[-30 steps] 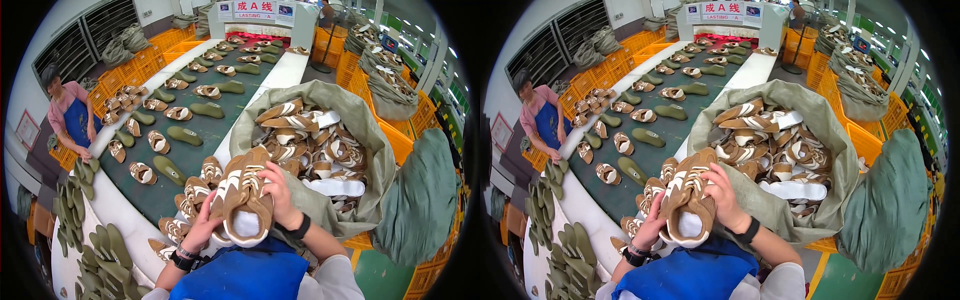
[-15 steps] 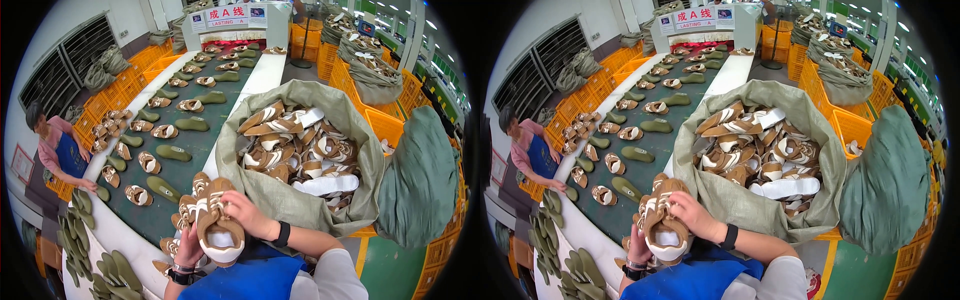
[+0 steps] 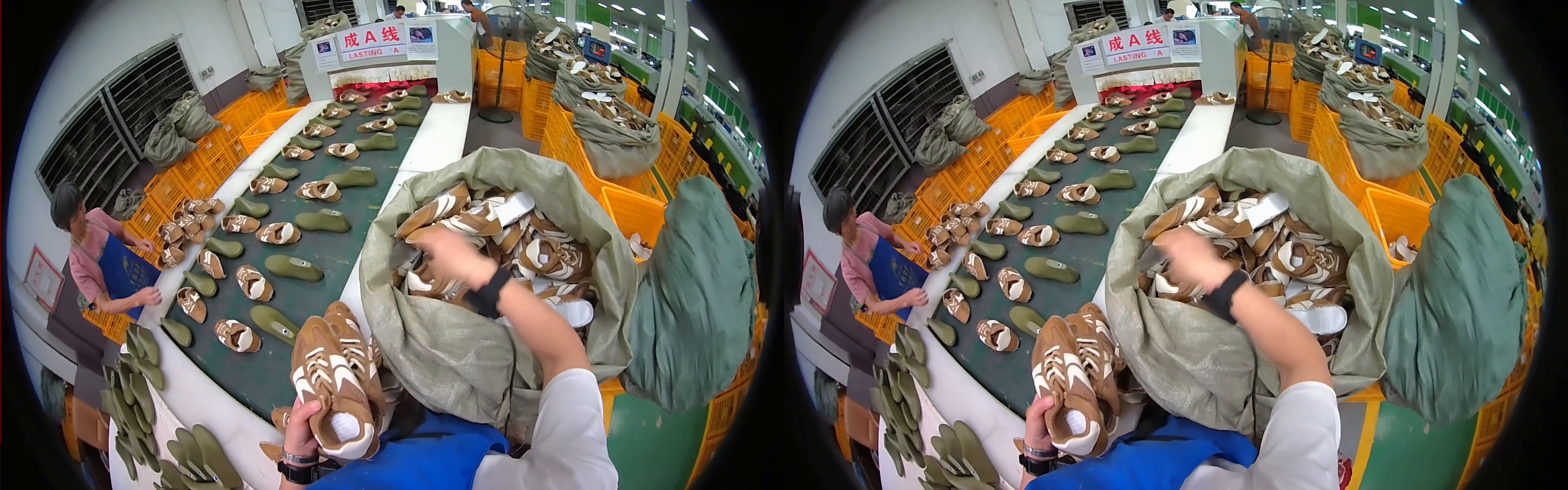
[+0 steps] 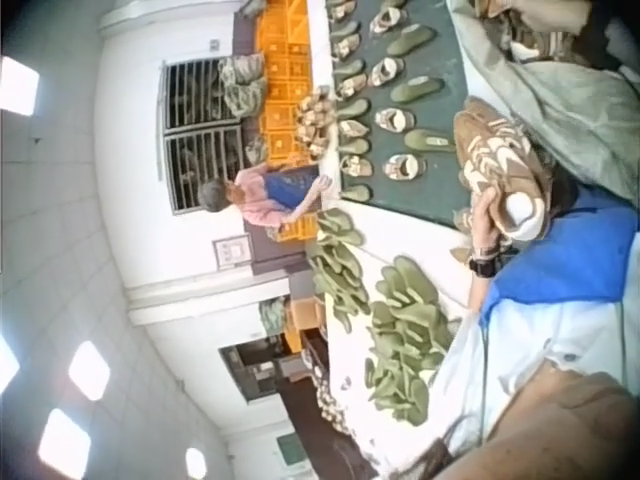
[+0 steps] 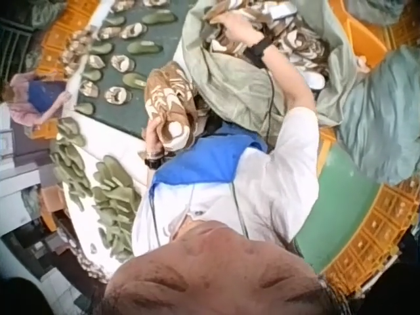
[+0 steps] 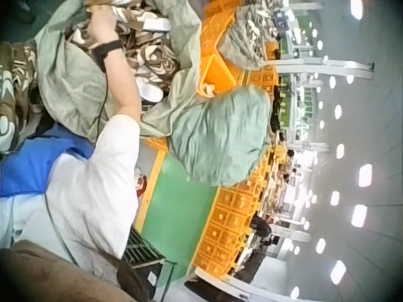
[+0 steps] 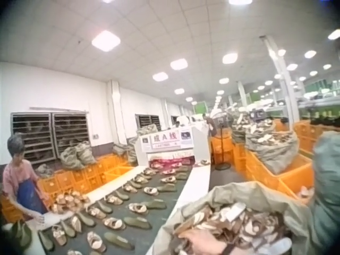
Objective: Sort and arrange shoe lasts and shoe components on a table and conveyor in a manufacturing facility.
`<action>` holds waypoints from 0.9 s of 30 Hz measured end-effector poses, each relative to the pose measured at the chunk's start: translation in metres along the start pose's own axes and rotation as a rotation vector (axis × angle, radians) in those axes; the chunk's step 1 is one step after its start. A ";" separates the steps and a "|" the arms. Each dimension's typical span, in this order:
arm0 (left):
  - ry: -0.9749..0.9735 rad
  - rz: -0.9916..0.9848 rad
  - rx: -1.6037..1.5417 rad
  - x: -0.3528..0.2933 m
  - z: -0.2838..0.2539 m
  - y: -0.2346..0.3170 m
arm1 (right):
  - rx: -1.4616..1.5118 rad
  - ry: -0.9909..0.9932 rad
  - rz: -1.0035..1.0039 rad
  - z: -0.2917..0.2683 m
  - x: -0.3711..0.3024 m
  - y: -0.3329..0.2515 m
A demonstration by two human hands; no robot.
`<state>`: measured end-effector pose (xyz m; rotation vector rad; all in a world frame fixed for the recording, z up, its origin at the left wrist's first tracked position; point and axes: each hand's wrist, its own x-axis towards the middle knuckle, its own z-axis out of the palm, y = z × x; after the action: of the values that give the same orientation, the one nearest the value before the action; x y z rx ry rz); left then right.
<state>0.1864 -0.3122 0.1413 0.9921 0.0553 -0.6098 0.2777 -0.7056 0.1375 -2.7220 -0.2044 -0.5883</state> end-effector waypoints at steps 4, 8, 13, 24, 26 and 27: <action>0.016 0.043 0.033 -0.012 -0.014 -0.004 | -0.585 0.062 0.388 0.014 -0.026 0.118; 0.047 0.054 0.047 -0.012 -0.026 -0.005 | -0.425 -0.264 0.355 -0.004 -0.032 0.102; 0.038 0.033 0.035 -0.011 -0.023 0.001 | 0.278 -0.547 0.450 -0.072 -0.043 0.076; 0.077 0.021 0.065 -0.021 -0.025 -0.010 | -0.445 0.121 0.104 0.041 0.047 0.093; 0.129 0.100 0.082 -0.030 -0.028 -0.014 | -0.476 0.052 0.120 0.062 0.054 0.092; 0.171 0.132 0.067 -0.036 -0.025 -0.014 | -0.524 -0.069 0.164 0.065 0.064 0.091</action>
<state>0.1548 -0.2810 0.1275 1.1027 0.1203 -0.4075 0.3787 -0.7629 0.0815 -3.2217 0.1840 -0.5638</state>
